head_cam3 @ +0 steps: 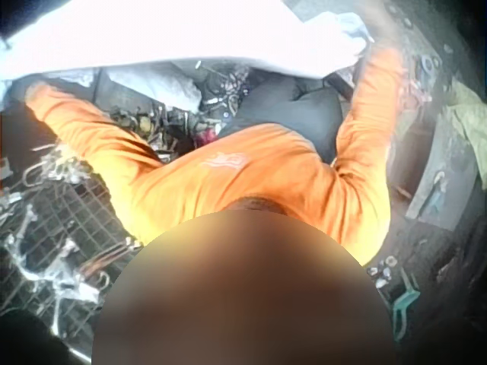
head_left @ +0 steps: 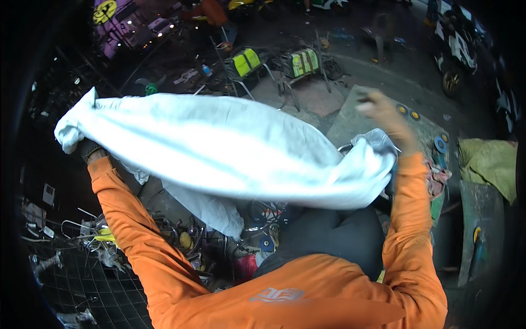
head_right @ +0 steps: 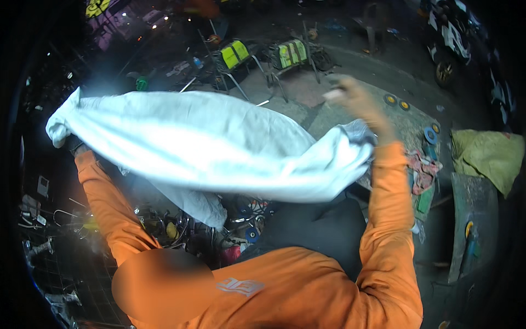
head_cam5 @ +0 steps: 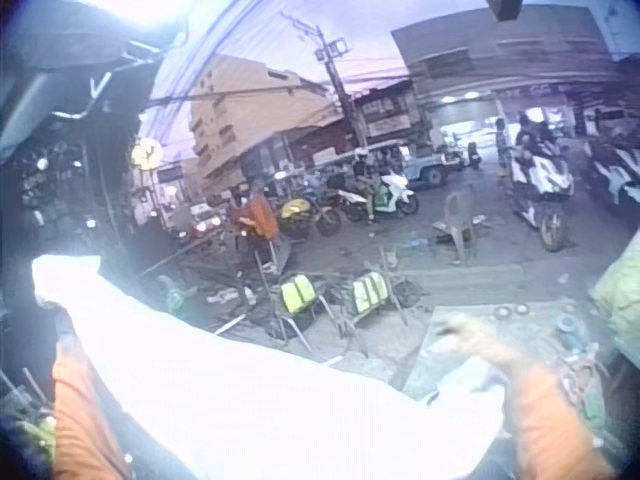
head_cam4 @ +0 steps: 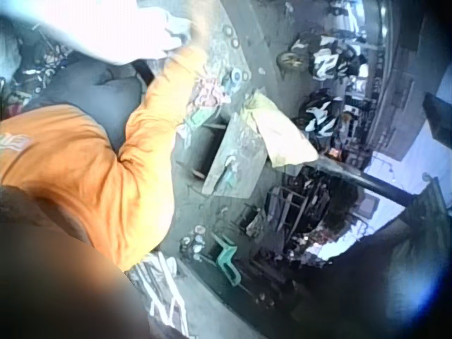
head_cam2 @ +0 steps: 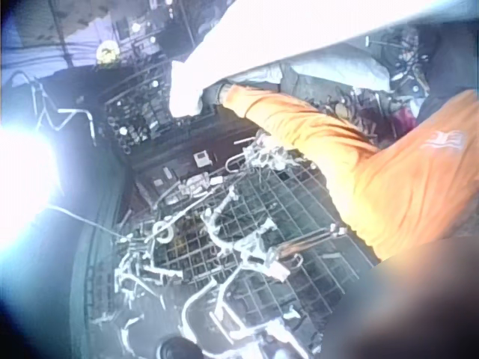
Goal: The person uses an angle grinder to smooth and polish a curved metal part on a workbench. They reposition the part several times to grind different sections and then place the finished piece on the table.
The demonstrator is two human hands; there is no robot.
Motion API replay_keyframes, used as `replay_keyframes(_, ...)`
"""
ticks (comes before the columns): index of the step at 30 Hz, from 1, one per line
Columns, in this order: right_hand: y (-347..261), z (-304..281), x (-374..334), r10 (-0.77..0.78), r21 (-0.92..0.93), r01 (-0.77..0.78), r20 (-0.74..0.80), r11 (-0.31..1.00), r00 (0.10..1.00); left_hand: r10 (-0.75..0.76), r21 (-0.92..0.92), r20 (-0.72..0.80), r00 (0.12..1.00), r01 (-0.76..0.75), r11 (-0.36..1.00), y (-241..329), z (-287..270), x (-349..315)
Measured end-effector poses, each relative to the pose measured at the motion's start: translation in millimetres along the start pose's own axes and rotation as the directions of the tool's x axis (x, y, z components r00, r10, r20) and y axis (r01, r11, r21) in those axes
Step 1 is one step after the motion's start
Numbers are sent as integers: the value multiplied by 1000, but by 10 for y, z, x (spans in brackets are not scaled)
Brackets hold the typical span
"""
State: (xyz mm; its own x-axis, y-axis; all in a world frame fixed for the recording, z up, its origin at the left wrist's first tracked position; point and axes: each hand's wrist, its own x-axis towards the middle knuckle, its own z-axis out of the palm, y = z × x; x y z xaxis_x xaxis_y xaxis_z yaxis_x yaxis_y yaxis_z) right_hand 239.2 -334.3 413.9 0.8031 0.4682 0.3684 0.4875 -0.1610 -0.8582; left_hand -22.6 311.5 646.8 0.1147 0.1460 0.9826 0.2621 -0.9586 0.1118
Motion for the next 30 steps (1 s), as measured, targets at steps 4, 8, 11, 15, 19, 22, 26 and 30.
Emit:
replay_keyframes(4, 725, 1773, -724, 43, -253, 149, 622, 956, 782, -68, -125, 0, 998, 68, 990, 161, 235, -57)
replay_keyframes(8, 1212, 2339, -1546, 125, 121, -206, 481, 971, 868, -138, -215, -35, 990, 127, 968, 167, -32, -327)
replay_keyframes(11, 1260, 1968, -1495, 93, 34, -98, 138, 995, 986, -181, -275, -48, 982, 161, 948, 135, -214, -458)
replay_keyframes(15, 914, 1473, -1048, -77, -259, 17, -226, 966, 971, -201, -294, -56, 978, 176, 939, 95, -286, -505)
replay_keyframes(19, 484, 1617, -1003, -208, -296, 74, -453, 952, 867, -205, -297, -49, 978, 182, 937, 99, -214, -514)
replay_keyframes(22, 426, 2212, -1309, -249, -375, 297, 171, 878, 953, -180, -281, -41, 983, 161, 946, 99, -158, -404)
replay_keyframes(26, 1005, 2280, -1473, 230, -387, 0, 548, 922, 804, -147, -244, -77, 986, 124, 962, 55, -247, -192)
replay_keyframes(30, 1383, 2152, -1708, 72, -237, 81, 571, 968, 818, -114, -242, -74, 991, 93, 966, -22, -347, -100)
